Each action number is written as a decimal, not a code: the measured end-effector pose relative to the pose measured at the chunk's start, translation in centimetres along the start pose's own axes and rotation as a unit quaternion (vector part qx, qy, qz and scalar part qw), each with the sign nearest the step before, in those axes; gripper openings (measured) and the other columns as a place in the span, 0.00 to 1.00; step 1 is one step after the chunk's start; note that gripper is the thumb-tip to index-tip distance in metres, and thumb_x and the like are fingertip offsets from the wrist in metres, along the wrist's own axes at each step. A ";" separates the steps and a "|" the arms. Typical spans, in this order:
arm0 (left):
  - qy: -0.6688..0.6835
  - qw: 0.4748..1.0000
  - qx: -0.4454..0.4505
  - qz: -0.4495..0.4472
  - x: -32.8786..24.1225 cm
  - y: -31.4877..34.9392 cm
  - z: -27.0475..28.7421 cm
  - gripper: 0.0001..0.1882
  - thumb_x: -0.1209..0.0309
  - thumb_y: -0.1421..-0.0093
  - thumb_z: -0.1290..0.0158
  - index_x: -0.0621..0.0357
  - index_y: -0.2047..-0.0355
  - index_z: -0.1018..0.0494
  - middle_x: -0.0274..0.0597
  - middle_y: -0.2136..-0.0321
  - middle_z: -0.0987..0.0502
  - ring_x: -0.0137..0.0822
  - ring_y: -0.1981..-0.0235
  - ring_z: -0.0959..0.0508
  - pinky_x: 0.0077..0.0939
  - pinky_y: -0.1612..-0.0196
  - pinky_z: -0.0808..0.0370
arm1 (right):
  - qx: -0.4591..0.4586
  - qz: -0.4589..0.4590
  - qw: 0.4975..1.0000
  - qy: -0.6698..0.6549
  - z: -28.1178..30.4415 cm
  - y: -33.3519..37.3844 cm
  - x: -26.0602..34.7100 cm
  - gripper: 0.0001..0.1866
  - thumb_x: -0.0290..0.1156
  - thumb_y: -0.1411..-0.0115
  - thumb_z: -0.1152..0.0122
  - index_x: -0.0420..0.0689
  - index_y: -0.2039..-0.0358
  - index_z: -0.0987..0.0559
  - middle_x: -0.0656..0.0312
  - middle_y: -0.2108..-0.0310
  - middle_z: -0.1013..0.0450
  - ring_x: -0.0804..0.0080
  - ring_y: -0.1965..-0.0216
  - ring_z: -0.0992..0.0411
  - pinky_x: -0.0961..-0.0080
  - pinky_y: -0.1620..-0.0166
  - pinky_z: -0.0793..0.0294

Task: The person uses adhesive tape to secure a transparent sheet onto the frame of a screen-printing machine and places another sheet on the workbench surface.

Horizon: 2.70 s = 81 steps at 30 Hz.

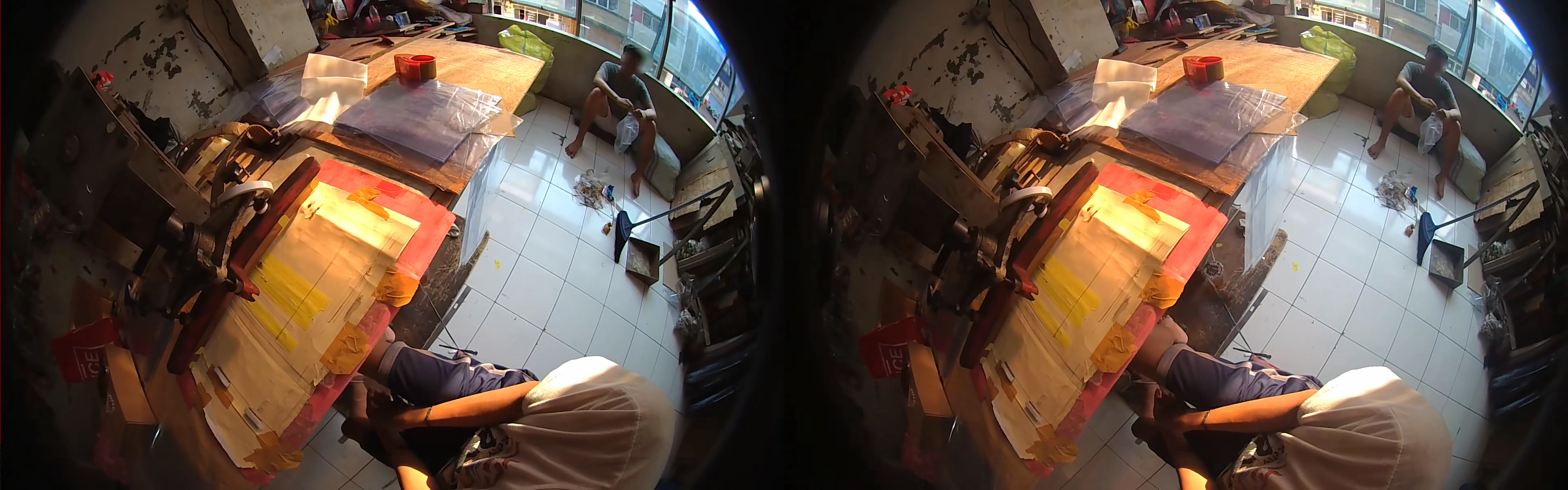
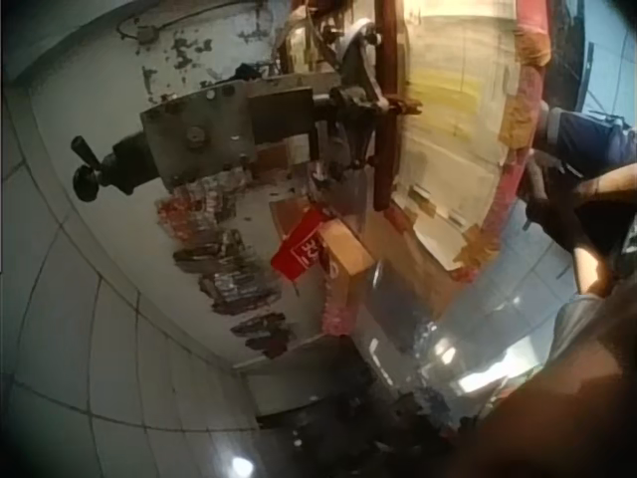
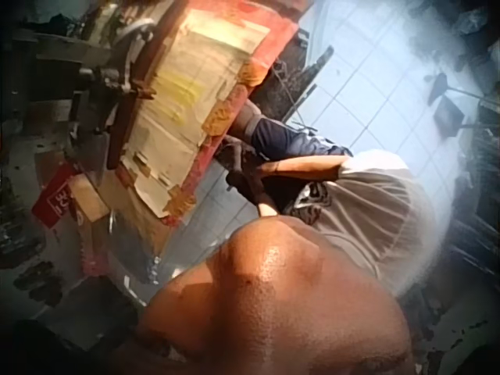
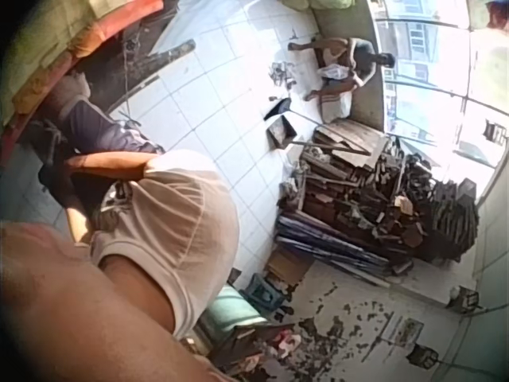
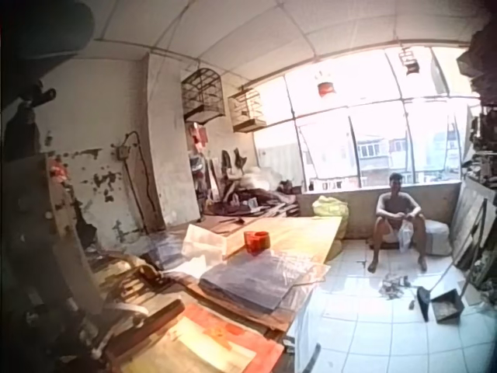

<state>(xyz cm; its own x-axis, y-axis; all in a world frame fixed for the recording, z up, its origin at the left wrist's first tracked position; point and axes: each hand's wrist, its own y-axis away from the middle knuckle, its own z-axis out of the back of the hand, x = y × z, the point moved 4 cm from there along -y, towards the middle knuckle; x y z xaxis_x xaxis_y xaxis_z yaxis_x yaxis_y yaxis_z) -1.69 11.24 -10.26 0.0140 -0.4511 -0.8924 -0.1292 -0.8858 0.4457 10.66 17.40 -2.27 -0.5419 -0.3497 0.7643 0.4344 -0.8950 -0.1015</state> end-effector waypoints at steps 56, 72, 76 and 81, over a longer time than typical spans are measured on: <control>0.097 0.995 0.002 -0.005 1.8 -2.4 -1.4 0.26 0.56 0.28 0.61 0.68 0.45 0.31 0.47 0.57 0.20 0.39 0.57 0.20 0.39 0.48 0.26 | -0.078 -0.094 0.988 0.097 3.5 -2.3 -4.7 0.30 0.42 0.44 0.36 0.42 0.44 0.30 0.45 0.48 0.29 0.49 0.48 0.28 0.63 0.44 0.29; 0.407 0.899 -0.150 -0.063 4.9 5.3 5.6 0.17 0.61 0.31 0.56 0.63 0.54 0.26 0.45 0.60 0.21 0.38 0.59 0.20 0.36 0.53 0.23 | 0.221 0.059 0.973 -0.041 -6.6 4.3 3.0 0.25 0.16 0.42 0.55 0.44 0.43 0.34 0.41 0.52 0.26 0.42 0.48 0.27 0.53 0.48 0.27; 0.404 0.882 -0.189 -0.153 3.3 5.0 5.5 0.11 0.67 0.31 0.57 0.59 0.60 0.26 0.36 0.72 0.22 0.32 0.71 0.21 0.31 0.63 0.23 | 0.266 -0.009 0.964 0.019 -6.0 4.1 3.5 0.25 0.18 0.39 0.56 0.51 0.42 0.34 0.41 0.51 0.26 0.39 0.50 0.27 0.52 0.51 0.26; 0.572 0.780 -0.214 -0.141 3.6 5.7 6.7 0.14 0.65 0.29 0.59 0.59 0.59 0.26 0.38 0.65 0.23 0.32 0.65 0.21 0.30 0.60 0.23 | 0.318 0.000 0.947 0.046 -7.4 3.8 2.1 0.25 0.20 0.36 0.56 0.47 0.38 0.36 0.40 0.46 0.28 0.41 0.44 0.30 0.55 0.47 0.27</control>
<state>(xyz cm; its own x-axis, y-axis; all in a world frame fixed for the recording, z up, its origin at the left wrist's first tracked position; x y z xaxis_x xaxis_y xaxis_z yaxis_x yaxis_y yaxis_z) -9.04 5.27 -11.43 0.8882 0.1820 -0.4219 0.3776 -0.8121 0.4448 5.90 11.20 -5.76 -0.5903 -0.3986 0.7019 0.7635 -0.5581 0.3251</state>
